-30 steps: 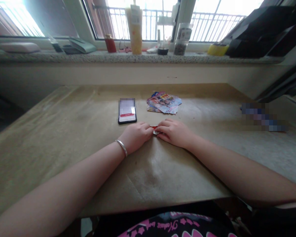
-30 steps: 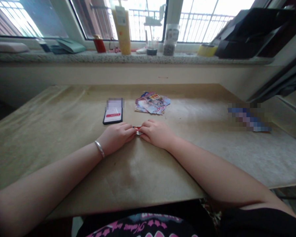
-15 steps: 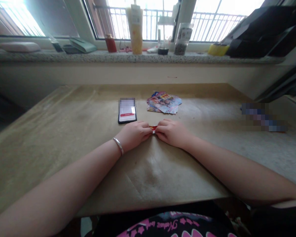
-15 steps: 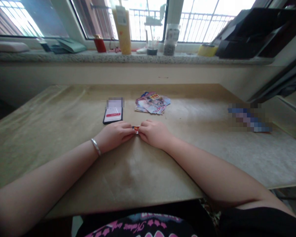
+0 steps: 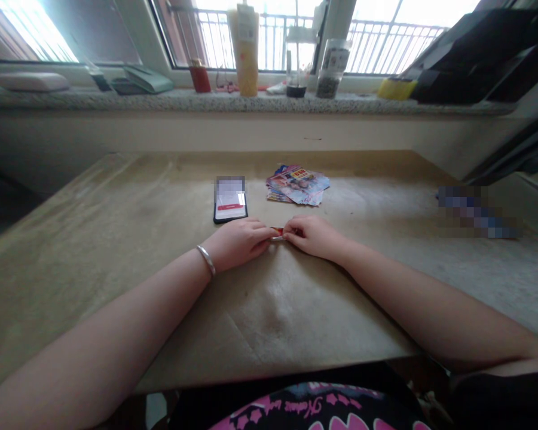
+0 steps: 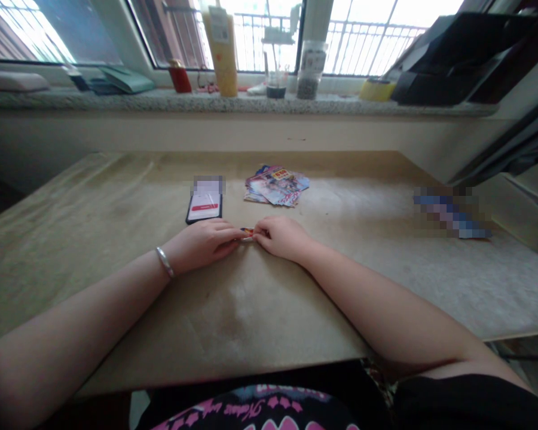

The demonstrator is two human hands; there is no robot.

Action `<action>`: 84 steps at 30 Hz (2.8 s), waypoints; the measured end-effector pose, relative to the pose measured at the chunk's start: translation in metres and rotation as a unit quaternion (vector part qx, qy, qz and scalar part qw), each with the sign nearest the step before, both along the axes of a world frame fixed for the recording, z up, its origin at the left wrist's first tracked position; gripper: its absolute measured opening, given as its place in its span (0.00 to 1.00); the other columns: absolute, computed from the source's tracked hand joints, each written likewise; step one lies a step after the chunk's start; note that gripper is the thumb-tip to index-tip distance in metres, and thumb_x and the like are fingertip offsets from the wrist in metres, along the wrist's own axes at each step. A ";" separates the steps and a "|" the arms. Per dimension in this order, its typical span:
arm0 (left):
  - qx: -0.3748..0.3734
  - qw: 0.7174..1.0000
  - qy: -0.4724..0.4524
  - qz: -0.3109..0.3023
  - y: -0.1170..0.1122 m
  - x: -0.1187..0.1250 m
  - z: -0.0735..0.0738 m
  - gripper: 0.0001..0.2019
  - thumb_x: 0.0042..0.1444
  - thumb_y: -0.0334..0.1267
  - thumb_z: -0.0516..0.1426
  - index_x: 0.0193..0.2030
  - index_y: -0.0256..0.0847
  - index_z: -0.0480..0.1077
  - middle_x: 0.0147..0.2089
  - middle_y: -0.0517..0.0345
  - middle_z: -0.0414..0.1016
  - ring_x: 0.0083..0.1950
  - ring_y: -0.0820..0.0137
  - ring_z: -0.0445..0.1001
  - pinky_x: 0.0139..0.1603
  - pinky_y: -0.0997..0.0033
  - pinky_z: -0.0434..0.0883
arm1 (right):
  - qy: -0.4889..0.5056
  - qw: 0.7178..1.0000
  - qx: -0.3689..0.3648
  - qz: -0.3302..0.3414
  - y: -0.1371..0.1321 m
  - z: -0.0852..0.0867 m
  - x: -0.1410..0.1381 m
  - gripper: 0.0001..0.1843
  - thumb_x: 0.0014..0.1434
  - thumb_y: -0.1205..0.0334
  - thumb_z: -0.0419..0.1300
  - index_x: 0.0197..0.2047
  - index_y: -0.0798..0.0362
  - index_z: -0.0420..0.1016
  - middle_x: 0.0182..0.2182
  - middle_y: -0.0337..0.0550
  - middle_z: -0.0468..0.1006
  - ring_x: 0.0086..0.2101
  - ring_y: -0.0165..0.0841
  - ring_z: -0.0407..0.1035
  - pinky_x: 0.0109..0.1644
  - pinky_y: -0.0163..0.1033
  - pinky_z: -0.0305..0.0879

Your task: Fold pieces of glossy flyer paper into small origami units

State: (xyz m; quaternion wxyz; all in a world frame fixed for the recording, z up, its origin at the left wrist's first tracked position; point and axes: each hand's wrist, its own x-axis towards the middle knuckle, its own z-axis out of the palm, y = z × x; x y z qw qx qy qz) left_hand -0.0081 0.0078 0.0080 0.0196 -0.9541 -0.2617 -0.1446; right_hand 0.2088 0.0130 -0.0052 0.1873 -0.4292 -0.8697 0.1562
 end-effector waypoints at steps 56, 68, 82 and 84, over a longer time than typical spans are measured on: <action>0.040 0.996 0.018 0.082 -0.003 0.012 -0.006 0.10 0.62 0.36 0.53 0.42 0.46 0.76 0.32 0.57 0.73 0.31 0.73 0.68 0.30 0.75 0.60 | -0.087 0.983 0.157 0.028 -0.010 0.002 0.008 0.13 0.62 0.60 0.53 0.38 0.50 0.79 0.33 0.43 0.77 0.35 0.33 0.68 0.35 0.37 0.56; 0.115 0.993 0.031 0.017 0.000 0.006 -0.010 0.11 0.64 0.35 0.50 0.46 0.46 0.74 0.36 0.59 0.74 0.33 0.73 0.70 0.30 0.75 0.63 | -0.064 0.989 0.132 0.025 -0.008 0.001 0.007 0.11 0.60 0.62 0.55 0.35 0.53 0.80 0.32 0.45 0.76 0.36 0.34 0.68 0.38 0.36 0.59; 0.066 0.996 0.046 0.039 -0.004 0.011 -0.006 0.12 0.62 0.33 0.52 0.47 0.45 0.75 0.42 0.57 0.76 0.41 0.69 0.73 0.39 0.72 0.70 | -0.053 0.990 0.127 0.031 -0.005 -0.001 0.009 0.10 0.60 0.61 0.56 0.36 0.51 0.80 0.34 0.43 0.78 0.36 0.32 0.68 0.39 0.36 0.59; 0.063 0.995 0.055 0.046 -0.006 0.012 -0.005 0.12 0.61 0.32 0.53 0.47 0.45 0.75 0.40 0.57 0.76 0.40 0.70 0.72 0.38 0.73 0.70 | -0.068 0.987 0.139 0.036 -0.006 -0.001 0.010 0.12 0.62 0.60 0.54 0.38 0.50 0.79 0.35 0.42 0.78 0.36 0.33 0.68 0.38 0.35 0.58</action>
